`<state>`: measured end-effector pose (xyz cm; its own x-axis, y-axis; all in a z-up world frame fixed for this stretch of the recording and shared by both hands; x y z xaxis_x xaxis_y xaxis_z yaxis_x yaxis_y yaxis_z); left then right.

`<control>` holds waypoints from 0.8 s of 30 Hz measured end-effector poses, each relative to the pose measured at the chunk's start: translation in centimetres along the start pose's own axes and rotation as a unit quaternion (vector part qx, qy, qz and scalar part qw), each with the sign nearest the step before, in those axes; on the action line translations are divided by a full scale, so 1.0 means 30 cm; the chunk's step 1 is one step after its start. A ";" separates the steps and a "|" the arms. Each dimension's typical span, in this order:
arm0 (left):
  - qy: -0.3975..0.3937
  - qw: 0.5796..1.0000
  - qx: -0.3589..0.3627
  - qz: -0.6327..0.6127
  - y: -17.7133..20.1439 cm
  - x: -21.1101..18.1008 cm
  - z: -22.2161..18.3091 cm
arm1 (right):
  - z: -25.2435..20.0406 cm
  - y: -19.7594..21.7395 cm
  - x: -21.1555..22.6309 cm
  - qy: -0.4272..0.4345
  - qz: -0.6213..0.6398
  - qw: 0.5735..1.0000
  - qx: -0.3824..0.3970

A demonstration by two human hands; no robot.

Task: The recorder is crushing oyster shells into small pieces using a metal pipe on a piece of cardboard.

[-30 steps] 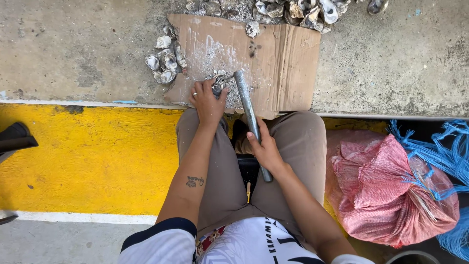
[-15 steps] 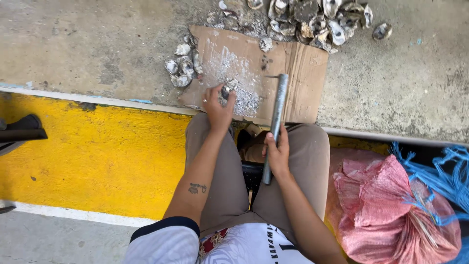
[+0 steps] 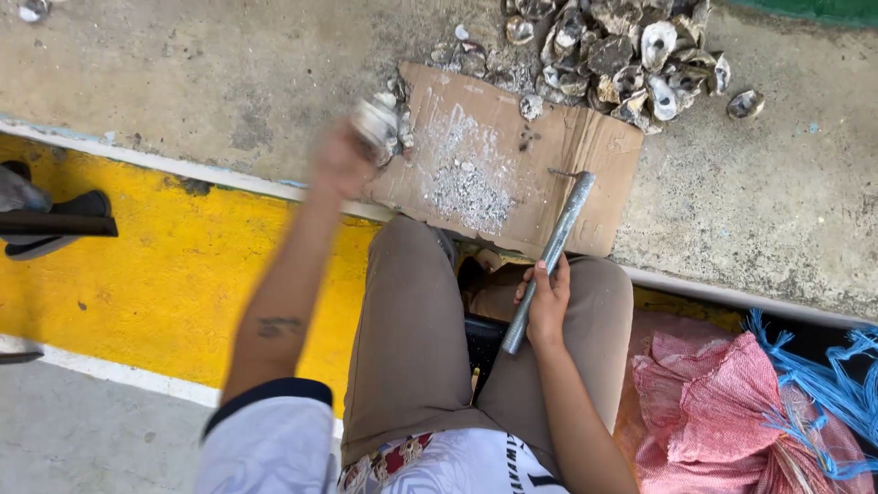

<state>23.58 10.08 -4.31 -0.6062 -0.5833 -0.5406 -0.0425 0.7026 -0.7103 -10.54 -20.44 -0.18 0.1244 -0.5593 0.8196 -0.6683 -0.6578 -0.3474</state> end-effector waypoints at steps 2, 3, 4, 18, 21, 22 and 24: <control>-0.141 0.988 -0.062 0.022 -0.082 -0.492 -0.110 | 0.011 -0.007 0.001 0.001 -0.003 1.000 0.003; -0.278 0.952 -0.124 0.042 -0.122 -0.773 -0.225 | 0.002 -0.005 -0.008 -0.004 -0.010 1.000 0.003; -0.277 0.952 -0.126 0.045 -0.047 -0.892 -0.197 | 0.005 -0.001 -0.029 -0.007 -0.009 1.000 0.002; -0.297 0.740 -0.026 0.603 -0.483 -0.243 0.394 | 0.017 0.013 -0.049 -0.028 0.007 1.000 0.001; -0.253 0.675 0.031 0.693 -0.622 0.084 0.498 | 0.024 0.016 -0.062 -0.029 0.019 0.999 0.009; -0.251 0.677 0.034 0.692 -0.688 0.138 0.456 | 0.006 0.008 -0.045 -0.029 0.018 0.999 0.005; -0.224 0.488 0.023 0.843 -0.844 0.264 0.397 | -0.006 -0.012 -0.024 -0.059 -0.010 0.998 -0.010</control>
<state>29.30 -17.18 4.02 0.4862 0.7710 -0.4114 0.2407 0.3344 0.9112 -10.52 -19.69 -0.56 0.2222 -0.6019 0.7670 -0.6792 -0.6600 -0.3212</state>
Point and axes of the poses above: each hand's wrist, its own z-axis towards the middle knuckle, its own y-axis out of the back of the hand, x = y × z, the point moved 10 cm from there along z, towards the middle knuckle, and after that the axes turned 7 degrees about z, right-handed, at the moved point
